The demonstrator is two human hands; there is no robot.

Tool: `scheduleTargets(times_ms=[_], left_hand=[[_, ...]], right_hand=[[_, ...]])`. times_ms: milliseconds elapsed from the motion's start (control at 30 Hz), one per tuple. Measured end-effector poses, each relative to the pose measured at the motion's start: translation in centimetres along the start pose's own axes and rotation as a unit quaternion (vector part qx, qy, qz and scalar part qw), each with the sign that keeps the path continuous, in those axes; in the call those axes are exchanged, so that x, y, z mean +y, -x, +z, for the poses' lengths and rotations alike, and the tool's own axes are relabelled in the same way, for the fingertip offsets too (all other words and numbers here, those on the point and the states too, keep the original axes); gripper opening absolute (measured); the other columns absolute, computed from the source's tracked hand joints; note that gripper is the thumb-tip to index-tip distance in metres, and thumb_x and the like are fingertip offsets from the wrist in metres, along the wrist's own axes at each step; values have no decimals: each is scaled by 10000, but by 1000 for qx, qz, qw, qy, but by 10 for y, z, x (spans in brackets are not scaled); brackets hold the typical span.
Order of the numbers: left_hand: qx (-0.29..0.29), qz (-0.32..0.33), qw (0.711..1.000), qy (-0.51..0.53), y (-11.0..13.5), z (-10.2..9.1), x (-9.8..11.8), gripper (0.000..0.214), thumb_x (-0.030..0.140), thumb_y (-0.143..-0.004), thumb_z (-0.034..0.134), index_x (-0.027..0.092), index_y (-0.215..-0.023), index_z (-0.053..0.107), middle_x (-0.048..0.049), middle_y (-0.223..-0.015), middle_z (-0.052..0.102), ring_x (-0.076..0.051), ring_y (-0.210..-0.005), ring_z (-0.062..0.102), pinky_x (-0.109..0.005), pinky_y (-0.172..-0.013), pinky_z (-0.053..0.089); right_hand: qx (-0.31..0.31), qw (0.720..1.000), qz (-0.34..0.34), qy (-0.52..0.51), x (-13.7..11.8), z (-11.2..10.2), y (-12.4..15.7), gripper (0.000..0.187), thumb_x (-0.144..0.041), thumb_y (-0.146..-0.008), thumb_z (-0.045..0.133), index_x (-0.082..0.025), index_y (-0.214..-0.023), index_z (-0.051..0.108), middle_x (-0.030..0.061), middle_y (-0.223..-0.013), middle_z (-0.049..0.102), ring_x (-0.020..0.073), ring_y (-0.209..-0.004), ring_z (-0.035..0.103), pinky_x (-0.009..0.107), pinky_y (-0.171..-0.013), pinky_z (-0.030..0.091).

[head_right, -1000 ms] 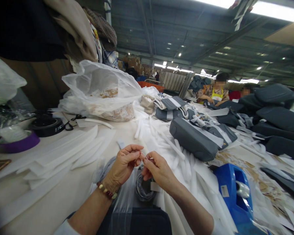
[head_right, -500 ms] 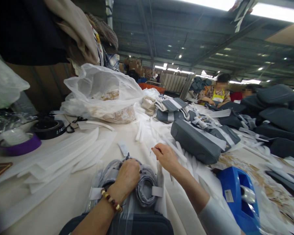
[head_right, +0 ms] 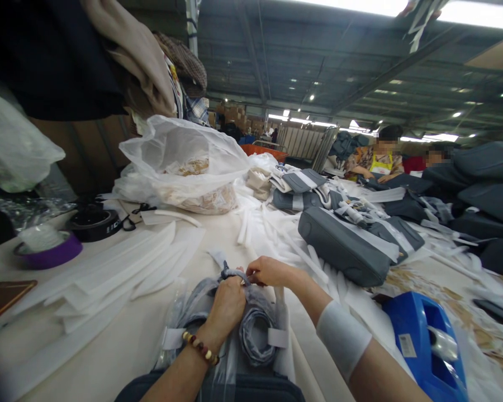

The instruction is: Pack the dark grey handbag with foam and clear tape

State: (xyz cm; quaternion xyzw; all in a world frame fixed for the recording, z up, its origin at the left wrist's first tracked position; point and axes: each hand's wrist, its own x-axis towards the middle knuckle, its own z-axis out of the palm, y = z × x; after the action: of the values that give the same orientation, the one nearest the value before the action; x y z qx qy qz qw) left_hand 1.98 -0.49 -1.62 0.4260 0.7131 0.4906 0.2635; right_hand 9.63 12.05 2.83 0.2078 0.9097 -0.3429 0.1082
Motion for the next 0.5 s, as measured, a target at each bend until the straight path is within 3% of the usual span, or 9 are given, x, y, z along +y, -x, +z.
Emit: scheduleTargets(times_ms=[100,267,400,500], left_hand=[[6,-52,996,-65,-2,-2,8,189,79,-824,502,132,-691,625,-29,-670,624,-163,-675,588,-317,-709,444],[-1,-81,989,-121,-1,-5,18,246,-5,-741,468,87,-705,694,-121,-715,693,-183,-666,613,-269,-606,386],[-15,-72,985,-154,0,-6,19,274,1,-728,461,71,-775,721,-161,-793,717,-207,-735,646,-267,-627,391],[-15,-54,983,-174,2,-7,20,285,16,-734,456,68,-811,725,-187,-836,716,-228,-786,655,-279,-657,395]], right_hand=[[-15,999,-10,-30,9,3,-2,224,-329,-914,553,-135,-814,606,-92,-519,439,53,-412,391,186,-428,347],[-11,999,-3,-35,13,5,-5,176,-284,-898,570,-131,-819,606,-87,-533,461,53,-421,404,183,-430,349],[14,1000,7,-1,0,-1,0,64,-157,-839,582,-136,-823,641,-61,-576,534,75,-507,488,202,-516,404],[37,998,21,39,-13,-8,10,106,-101,-752,606,-160,-801,679,-48,-578,562,89,-555,517,203,-550,384]])
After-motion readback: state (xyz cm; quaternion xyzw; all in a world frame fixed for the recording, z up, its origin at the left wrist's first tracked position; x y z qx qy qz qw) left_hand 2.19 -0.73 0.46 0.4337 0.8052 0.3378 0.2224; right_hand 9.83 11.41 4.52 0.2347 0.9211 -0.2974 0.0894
